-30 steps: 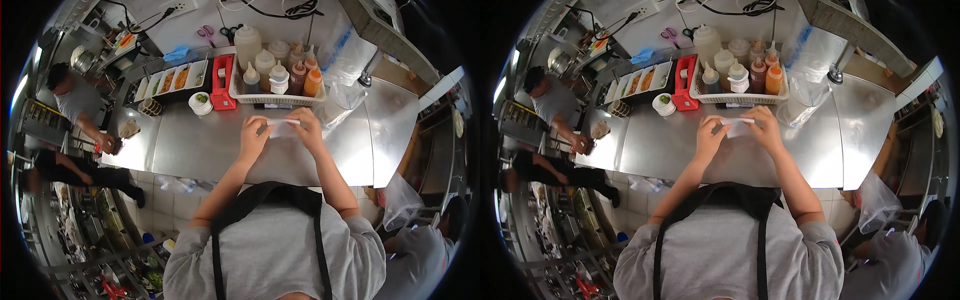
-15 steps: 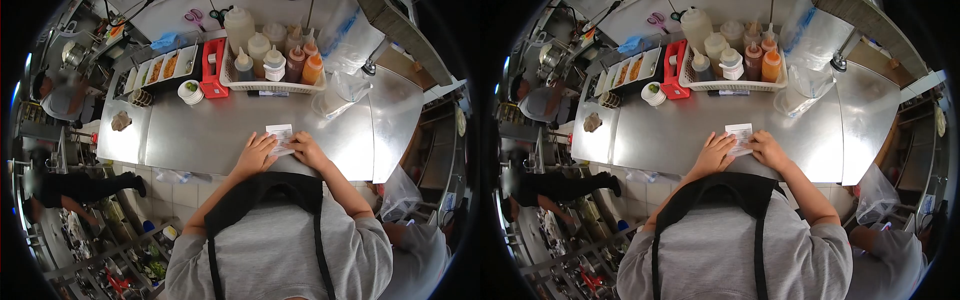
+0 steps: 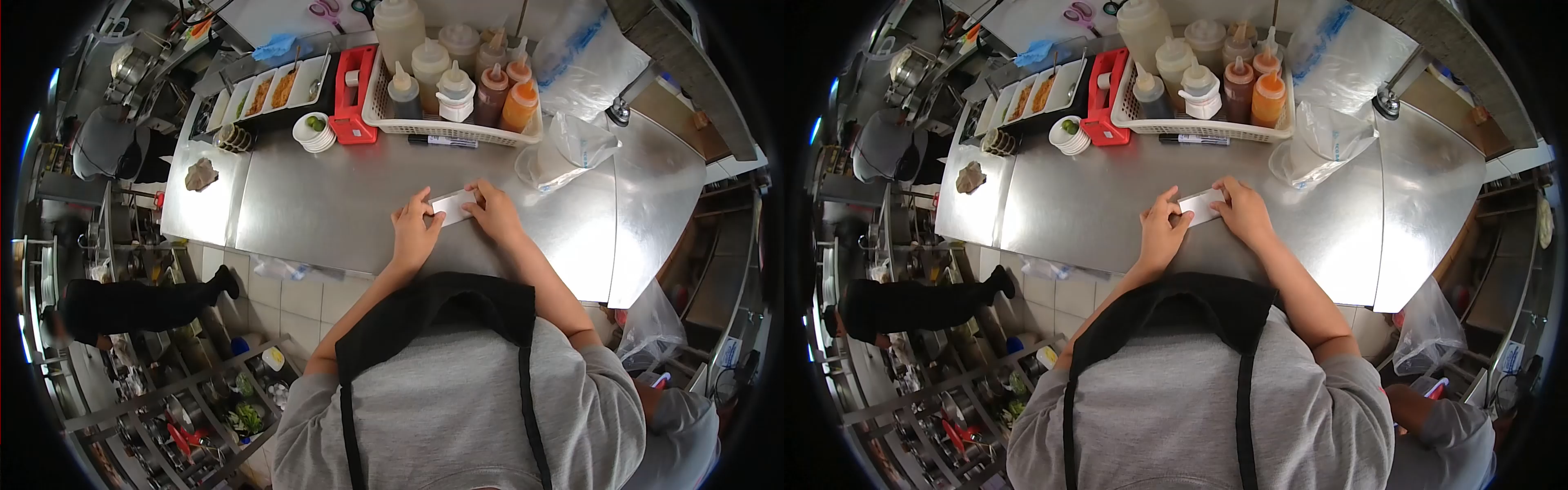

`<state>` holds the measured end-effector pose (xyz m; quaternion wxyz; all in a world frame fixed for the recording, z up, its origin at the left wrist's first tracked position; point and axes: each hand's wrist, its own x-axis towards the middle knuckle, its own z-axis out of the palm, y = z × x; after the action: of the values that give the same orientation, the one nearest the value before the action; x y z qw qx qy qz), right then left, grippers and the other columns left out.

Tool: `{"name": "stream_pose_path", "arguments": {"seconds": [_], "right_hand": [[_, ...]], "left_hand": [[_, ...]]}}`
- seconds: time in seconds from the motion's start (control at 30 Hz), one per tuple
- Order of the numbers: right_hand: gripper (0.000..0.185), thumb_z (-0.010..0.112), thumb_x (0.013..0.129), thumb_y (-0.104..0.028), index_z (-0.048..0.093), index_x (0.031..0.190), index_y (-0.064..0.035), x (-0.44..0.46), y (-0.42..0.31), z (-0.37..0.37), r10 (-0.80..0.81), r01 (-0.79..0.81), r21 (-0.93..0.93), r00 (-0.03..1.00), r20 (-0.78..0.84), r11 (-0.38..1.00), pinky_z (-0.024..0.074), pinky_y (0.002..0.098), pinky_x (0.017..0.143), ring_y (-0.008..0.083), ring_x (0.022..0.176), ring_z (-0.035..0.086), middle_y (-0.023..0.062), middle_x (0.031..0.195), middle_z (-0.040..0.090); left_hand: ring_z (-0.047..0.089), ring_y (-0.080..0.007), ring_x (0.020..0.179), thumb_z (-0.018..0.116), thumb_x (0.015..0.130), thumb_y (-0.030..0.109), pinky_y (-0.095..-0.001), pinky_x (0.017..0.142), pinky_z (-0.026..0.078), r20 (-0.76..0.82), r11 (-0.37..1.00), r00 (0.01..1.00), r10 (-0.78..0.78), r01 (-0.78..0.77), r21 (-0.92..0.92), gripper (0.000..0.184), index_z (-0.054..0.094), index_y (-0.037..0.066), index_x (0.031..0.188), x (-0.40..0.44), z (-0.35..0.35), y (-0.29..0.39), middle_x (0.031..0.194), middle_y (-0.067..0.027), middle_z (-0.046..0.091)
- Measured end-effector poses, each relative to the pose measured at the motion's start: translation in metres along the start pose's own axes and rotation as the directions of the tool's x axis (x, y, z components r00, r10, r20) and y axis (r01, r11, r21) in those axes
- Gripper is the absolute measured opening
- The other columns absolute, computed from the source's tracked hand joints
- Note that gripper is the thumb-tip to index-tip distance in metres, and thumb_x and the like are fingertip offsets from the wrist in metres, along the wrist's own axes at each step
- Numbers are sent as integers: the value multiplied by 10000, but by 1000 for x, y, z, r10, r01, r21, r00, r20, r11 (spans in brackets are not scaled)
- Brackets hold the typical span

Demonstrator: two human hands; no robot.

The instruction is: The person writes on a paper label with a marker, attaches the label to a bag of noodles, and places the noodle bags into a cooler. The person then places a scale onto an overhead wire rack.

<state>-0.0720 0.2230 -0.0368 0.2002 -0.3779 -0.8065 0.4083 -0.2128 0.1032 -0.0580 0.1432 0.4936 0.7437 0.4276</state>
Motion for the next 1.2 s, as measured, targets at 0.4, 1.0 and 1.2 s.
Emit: {"name": "stream_pose_path", "arguments": {"seconds": [0.4,1.0,1.2], "right_hand": [[214,628,790,-103,515,967,-63,19,-1,8,-192,192,-92,981,16,977,466,429,673,358,773,610,163,835,633],[217,620,781,-67,495,958,-68,25,2,18,-266,268,-136,963,38,954,470,434,716,372,820,600,165,874,630],[197,611,790,-51,519,964,-55,23,1,15,-301,306,-76,951,68,949,468,421,716,361,837,590,166,913,619]], "left_hand": [[571,-265,771,662,781,96,-394,794,427,-45,990,996,82,-77,117,463,478,0,1195,5,-1,0,734,-50,591],[505,-285,869,634,797,116,-381,788,422,-35,962,980,196,-185,202,189,643,50,974,-1,-6,-1,1006,-98,554],[506,-284,886,646,792,126,-380,791,422,-94,950,964,248,-223,218,207,645,48,984,-3,-8,6,1047,-92,563]]}}
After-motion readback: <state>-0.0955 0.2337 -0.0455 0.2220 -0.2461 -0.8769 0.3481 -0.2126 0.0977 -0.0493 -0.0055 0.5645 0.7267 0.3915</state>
